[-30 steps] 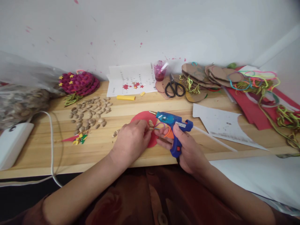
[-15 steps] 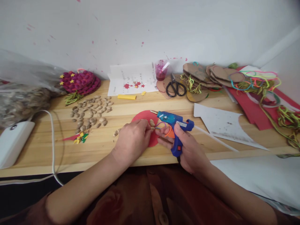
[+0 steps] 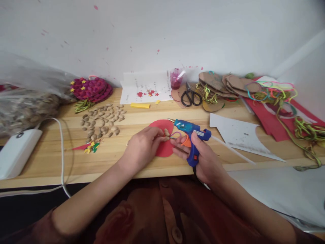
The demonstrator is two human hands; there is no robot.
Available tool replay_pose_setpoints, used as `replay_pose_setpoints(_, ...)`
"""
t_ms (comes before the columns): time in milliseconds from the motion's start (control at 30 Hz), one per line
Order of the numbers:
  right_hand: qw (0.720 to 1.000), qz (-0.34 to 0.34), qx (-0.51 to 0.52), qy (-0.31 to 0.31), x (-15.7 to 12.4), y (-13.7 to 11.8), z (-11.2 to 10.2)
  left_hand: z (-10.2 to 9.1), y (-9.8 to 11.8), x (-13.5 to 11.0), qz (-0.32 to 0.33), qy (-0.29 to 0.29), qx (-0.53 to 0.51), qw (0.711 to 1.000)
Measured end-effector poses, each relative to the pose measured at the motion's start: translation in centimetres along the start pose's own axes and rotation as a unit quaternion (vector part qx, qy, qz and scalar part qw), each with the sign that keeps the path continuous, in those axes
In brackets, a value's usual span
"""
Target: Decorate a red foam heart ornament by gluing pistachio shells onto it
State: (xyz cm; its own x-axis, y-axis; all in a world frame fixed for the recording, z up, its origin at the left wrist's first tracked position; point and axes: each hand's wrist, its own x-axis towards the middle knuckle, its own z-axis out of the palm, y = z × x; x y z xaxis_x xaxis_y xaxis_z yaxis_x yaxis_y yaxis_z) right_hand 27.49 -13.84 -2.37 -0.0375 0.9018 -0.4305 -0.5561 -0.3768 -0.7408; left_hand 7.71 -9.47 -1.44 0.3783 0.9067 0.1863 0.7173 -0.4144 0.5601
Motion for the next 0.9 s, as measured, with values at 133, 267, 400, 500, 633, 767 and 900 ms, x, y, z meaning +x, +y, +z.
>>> replay_pose_setpoints(133,1.0,-0.004,0.009,-0.002,0.0,0.1,-0.1,-0.9,-1.5,-1.0,0.048,0.046,-0.061,0.996)
replay_pose_setpoints(267,1.0,-0.013,0.016,0.007,0.0,0.2,0.0,-0.7,-1.8,-1.5,0.084,0.049,-0.048,0.994)
replay_pose_setpoints(400,0.999,-0.019,0.017,0.024,0.0,0.3,0.1,0.0,-1.7,-1.4,0.104,0.063,-0.013,0.992)
replay_pose_setpoints(500,0.999,-0.016,0.014,0.03,-0.1,0.3,0.2,0.3,-1.6,-1.2,0.105,0.068,0.01,0.992)
replay_pose_setpoints(633,0.999,-0.012,0.009,0.029,-0.1,0.2,0.3,0.5,-1.2,-0.9,0.088,0.061,0.015,0.994)
replay_pose_setpoints(767,0.999,-0.01,0.004,0.03,-0.2,0.1,0.4,0.7,-0.7,-0.4,0.046,0.044,0.036,0.997)
replay_pose_setpoints(900,0.999,-0.007,0.003,0.031,-0.2,0.1,0.5,0.8,-0.1,0.0,0.004,0.021,0.053,0.998)
